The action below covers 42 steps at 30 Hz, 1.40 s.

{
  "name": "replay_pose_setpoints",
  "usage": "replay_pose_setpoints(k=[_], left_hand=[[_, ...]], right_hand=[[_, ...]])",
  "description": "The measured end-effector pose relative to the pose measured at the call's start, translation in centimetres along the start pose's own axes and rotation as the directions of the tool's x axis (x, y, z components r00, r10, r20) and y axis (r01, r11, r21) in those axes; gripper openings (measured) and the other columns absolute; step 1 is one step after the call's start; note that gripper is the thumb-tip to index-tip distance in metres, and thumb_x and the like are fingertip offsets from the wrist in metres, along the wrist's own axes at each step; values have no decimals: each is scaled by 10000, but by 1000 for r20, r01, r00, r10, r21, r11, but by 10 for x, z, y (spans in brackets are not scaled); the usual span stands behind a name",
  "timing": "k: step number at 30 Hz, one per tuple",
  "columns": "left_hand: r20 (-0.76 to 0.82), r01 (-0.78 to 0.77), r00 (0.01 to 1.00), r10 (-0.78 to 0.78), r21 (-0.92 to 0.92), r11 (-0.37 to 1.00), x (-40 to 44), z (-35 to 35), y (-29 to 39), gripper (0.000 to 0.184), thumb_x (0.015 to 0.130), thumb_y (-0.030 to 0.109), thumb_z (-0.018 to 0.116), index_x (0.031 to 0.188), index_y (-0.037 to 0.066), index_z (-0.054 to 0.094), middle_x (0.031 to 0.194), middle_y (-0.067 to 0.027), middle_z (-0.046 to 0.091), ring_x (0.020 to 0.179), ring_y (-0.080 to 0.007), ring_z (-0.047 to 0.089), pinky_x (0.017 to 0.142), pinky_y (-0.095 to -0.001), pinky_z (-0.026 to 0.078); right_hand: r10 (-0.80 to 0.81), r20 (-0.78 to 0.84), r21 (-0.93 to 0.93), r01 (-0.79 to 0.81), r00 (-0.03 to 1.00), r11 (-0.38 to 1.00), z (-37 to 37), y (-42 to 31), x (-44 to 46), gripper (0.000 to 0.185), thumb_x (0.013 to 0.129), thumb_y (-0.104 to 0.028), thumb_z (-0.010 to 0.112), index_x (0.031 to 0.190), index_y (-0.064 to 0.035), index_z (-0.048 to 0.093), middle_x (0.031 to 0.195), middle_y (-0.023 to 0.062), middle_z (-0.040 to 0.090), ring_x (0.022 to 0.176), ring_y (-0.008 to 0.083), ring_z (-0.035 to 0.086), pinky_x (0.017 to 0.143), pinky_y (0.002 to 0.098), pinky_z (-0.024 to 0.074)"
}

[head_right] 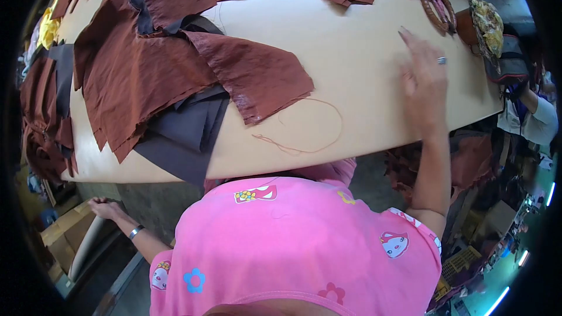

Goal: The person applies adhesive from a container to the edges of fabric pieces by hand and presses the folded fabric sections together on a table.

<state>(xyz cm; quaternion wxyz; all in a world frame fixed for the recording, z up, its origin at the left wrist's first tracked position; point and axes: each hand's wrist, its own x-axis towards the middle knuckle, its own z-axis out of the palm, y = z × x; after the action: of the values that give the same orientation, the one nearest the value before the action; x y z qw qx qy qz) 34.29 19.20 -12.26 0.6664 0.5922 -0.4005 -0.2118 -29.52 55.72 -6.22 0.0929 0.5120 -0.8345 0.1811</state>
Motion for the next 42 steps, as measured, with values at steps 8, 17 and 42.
replay_pose_setpoints(k=[8,17,42], left_hand=[[641,-530,634,432,-46,846,-112,134,108,255,981,246,425,844,35,467,771,-24,449,657,-91,394,613,-220,351],[895,-493,302,327,-147,858,-149,183,121,173,967,99,437,814,19,444,789,-21,441,664,-72,410,621,-205,359],[936,-748,-144,322,-316,584,-194,218,137,457,665,-116,566,1099,25,589,1166,-127,587,1151,-325,513,970,-395,424]], right_hand=[[-236,66,374,195,970,907,31,-92,-20,421,765,28,573,1182,-11,527,905,113,583,802,257,558,760,359,457],[492,643,75,-687,587,723,-93,-2,-99,470,737,-10,607,1199,-25,523,692,91,533,608,186,510,631,312,444],[-422,50,348,380,905,857,50,-140,56,651,731,16,564,1353,-31,377,1257,197,493,1108,354,515,946,399,423]])
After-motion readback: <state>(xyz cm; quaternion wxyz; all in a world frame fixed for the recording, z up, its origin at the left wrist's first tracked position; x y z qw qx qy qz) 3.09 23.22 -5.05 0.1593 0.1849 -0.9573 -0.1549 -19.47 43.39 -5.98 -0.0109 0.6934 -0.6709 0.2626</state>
